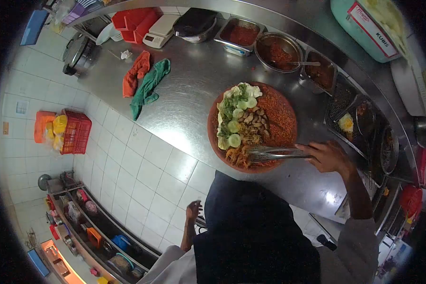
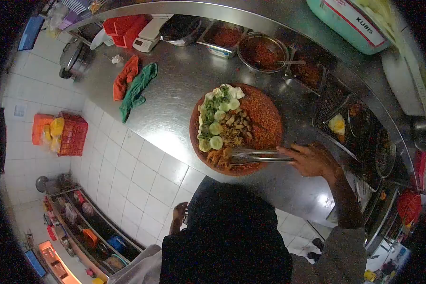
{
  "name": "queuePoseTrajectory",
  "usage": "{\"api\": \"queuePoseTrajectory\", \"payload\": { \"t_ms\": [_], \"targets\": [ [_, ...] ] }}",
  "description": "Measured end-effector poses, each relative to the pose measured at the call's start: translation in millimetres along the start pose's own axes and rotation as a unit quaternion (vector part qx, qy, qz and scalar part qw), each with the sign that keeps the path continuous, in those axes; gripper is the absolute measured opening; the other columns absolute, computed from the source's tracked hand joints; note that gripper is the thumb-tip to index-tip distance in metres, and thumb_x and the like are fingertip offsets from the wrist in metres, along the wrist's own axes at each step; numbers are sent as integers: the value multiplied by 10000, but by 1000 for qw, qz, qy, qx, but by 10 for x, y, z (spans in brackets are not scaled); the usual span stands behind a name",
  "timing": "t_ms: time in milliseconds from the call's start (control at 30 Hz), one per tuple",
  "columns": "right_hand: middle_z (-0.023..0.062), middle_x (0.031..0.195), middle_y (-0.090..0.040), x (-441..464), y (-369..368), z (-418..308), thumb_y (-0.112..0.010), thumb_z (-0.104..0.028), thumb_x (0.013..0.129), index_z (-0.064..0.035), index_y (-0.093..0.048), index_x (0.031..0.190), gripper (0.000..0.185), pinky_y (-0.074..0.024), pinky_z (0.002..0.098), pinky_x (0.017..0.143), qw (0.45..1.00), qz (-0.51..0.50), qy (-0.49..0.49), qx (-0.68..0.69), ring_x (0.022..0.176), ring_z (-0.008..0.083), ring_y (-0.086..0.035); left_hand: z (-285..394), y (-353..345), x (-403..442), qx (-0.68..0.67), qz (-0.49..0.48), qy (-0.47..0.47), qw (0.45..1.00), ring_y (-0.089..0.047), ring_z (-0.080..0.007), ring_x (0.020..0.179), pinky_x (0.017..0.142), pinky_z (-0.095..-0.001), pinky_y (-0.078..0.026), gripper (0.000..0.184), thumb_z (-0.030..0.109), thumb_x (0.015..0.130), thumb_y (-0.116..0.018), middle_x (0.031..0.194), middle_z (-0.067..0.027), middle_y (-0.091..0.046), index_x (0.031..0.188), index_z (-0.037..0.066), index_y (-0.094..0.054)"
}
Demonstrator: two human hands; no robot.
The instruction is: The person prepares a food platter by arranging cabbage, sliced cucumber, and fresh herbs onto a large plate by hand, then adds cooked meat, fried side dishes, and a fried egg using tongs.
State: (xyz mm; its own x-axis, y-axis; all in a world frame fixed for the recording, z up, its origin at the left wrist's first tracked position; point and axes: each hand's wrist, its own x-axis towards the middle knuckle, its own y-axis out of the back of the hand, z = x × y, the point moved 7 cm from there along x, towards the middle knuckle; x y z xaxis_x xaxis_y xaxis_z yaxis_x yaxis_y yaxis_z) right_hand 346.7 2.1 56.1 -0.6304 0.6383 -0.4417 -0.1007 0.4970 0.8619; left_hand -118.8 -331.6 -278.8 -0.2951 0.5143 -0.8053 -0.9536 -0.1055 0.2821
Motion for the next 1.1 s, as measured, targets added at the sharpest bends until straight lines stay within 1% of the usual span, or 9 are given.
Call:
{"api": "queuePoseTrajectory", "payload": {
  "t_ms": [267,367,433,667,833,933,1000,1033,1100],
  "targets": [
    [87,1053,-626,-82,28,-75,-612,-324,904,-306,-404,1444,579,-555,414,651,999,50,6,-1,714,261,-659,-1422,-86,325,235,-19,-33,971,-688,-190,801,685,-335,-555,395,364,947,-569,954,-107,-709,1167,45,-648],
    [80,1075,-642,-22,-84,-67,-602,-331,912,-311,-393,1451,578,-559,406,669,999,-5,-24,23,741,240,-667,-506,-52,61,299,-64,-164,938,-687,-192,767,650,-331,-556,376,350,957,-561,967,-104,-718,1150,45,-666],
    [72,1065,-650,-13,-61,-119,-596,-334,918,-312,-390,1453,574,-561,402,684,1000,5,-15,20,752,229,-669,-338,-48,110,-82,-87,-73,990,-670,-159,722,543,-295,-505,363,345,956,-584,907,-69,-708,1178,64,-644],
    [85,979,-640,-868,138,284,-627,-294,910,-202,-484,1401,519,-533,357,700,973,156,-119,124,763,241,-646,451,90,191,-88,-14,-53,995,-644,-162,711,560,-276,-474,363,322,925,-593,874,-68,-665,1157,46,-626],
    [96,1232,-618,-1988,-640,1464,-643,-215,907,-65,-514,1361,495,-516,327,760,793,386,-330,338,1002,140,-601,444,24,299,248,-69,-249,934,-627,-195,685,581,-311,-493,391,359,938,-570,905,-95,-666,1149,35,-629],
    [78,1360,-545,-2343,-1338,2066,-647,-64,842,-83,-521,1356,529,-510,326,839,599,414,-380,570,1101,154,-568,117,35,452,237,-100,-193,947,-626,-197,677,580,-316,-493,389,357,938,-571,899,-97,-669,1147,34,-629],
    [-10,997,-642,-2367,-1450,2219,-723,-297,857,-148,-634,1109,306,-389,204,525,506,520,-322,608,730,56,-542,51,52,522,214,-105,-160,958,-625,-197,672,579,-320,-493,388,356,938,-572,895,-99,-672,1147,34,-630],
    [-10,997,-642,-2317,-1548,2268,-723,-297,857,-148,-634,1109,306,-389,204,525,504,524,-320,608,730,56,-542,64,69,569,204,-106,-151,961,-625,-198,670,579,-322,-493,387,355,938,-572,893,-100,-673,1146,33,-630],
    [-13,1065,-616,-2188,-1501,2288,-705,-354,867,-189,-621,1118,312,-366,200,521,679,546,-234,432,748,80,-536,153,101,625,177,-106,-145,968,-624,-199,665,579,-326,-493,386,354,938,-573,889,-101,-675,1145,33,-630]
  ]
}}
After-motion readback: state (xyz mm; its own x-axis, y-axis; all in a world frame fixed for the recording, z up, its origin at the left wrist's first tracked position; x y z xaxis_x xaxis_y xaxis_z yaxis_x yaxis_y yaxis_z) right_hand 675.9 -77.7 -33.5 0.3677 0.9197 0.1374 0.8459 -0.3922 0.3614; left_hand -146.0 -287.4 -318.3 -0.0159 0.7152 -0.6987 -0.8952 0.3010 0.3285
